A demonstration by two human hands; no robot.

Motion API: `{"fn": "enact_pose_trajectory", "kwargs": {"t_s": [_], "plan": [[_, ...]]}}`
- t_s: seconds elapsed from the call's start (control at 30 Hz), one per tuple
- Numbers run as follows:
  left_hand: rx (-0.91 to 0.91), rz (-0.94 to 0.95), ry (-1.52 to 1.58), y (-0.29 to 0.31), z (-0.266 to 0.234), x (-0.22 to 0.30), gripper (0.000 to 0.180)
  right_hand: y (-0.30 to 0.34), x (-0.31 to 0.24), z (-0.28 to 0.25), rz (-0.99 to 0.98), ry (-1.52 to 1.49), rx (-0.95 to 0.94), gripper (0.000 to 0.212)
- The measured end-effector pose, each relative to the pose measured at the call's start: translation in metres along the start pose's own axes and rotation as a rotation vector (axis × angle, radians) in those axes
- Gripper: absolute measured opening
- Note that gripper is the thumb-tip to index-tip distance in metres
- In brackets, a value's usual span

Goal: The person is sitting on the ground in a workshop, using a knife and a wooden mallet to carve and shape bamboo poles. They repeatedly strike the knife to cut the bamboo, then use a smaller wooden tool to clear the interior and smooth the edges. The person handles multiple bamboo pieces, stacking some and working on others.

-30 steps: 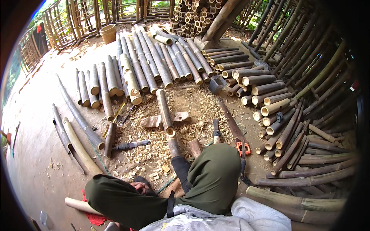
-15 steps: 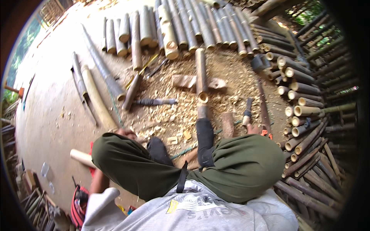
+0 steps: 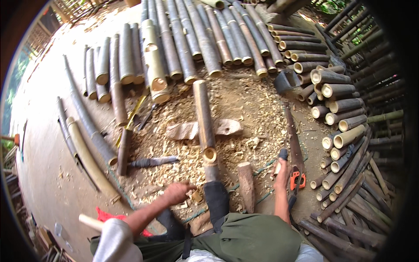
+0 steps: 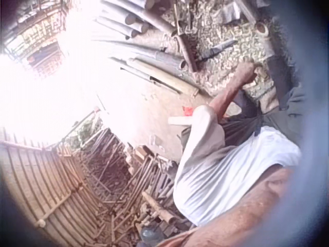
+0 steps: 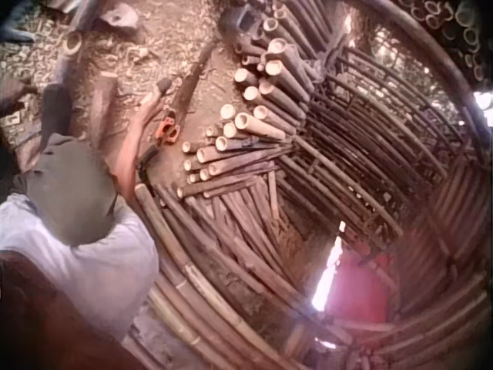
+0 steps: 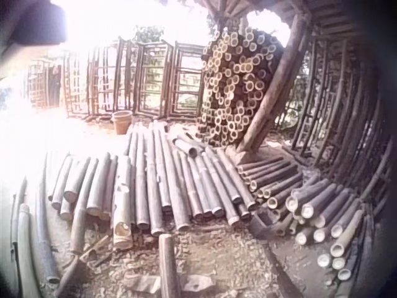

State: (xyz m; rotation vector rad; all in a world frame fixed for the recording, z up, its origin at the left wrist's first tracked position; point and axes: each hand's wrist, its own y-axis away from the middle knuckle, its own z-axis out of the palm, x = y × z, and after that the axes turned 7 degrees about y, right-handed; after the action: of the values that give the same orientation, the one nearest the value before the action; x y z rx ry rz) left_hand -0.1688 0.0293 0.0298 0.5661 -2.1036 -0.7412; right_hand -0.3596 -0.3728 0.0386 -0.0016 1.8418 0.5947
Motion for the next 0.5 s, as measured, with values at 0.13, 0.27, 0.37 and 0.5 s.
{"fn": "enact_pose_trajectory", "kwargs": {"t_s": [0.13,0.27,0.37,0.5], "plan": [[0.003,0.092,-0.048,-0.025,0.047,0.031,0.050,-0.062,-0.131,-0.005,-0.138,-0.175,-0.113,0.033],[0.111,0.159,-0.213,-0.017,0.038,0.038,0.034,-0.191,-0.217,0.008,-0.238,0.162,-0.111,0.035],[0.224,-0.019,-0.150,-0.017,0.022,0.023,0.019,-0.268,-0.252,0.026,0.041,0.357,-0.154,0.034],[1.182,-0.229,0.076,0.009,-0.085,-0.020,0.011,-0.295,-0.245,0.071,0.146,0.463,-0.167,0.032]]}}
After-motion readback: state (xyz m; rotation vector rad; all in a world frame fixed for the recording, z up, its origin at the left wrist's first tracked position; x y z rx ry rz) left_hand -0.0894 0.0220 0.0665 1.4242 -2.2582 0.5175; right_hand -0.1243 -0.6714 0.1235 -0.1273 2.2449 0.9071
